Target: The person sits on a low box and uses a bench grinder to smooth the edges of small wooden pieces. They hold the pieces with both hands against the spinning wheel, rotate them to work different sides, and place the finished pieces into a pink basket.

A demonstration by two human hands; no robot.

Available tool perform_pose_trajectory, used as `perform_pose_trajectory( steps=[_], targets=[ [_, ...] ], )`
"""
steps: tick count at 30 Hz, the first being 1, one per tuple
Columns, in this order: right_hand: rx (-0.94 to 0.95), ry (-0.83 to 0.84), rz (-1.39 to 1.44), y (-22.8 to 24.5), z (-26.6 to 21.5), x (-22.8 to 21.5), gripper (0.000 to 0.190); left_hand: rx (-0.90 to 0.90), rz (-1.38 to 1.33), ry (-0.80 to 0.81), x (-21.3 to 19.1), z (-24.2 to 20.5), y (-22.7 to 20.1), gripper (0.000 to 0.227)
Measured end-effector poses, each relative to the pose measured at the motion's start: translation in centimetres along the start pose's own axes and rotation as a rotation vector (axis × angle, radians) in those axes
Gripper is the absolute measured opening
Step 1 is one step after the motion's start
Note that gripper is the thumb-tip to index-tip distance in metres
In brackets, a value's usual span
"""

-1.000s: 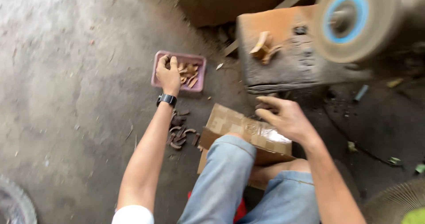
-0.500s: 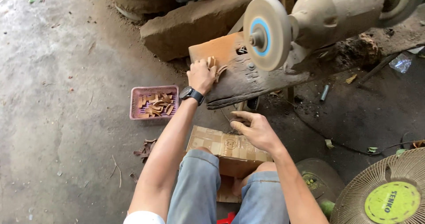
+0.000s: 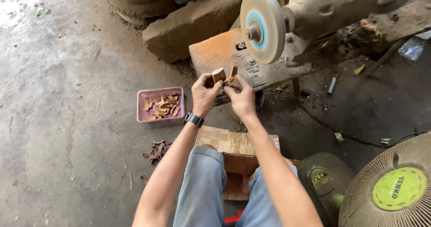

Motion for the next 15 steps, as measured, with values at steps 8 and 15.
perform_pose_trajectory(
  steps=[8, 15],
  targets=[
    [-0.111, -0.024, -0.128, 3.4, -1.1, 0.4, 0.04, -0.005, -0.102, 0.119, -0.7, -0.2, 0.1, 0.034],
    [0.115, -0.653, 0.521, -1.8, -4.5, -1.6, 0.023, -0.326, -0.552, 0.31, 0.5, -2.4, 2.2, 0.035]
  ],
)
Point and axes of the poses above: each hand's wrist, its own z-axis towards the middle knuckle, its own x-axis out of the palm, y = z × x, the point moved 8 cm from there along z, towards the middle knuckle, and after that the axes turned 15 degrees about -x, right-handed, at the moved point
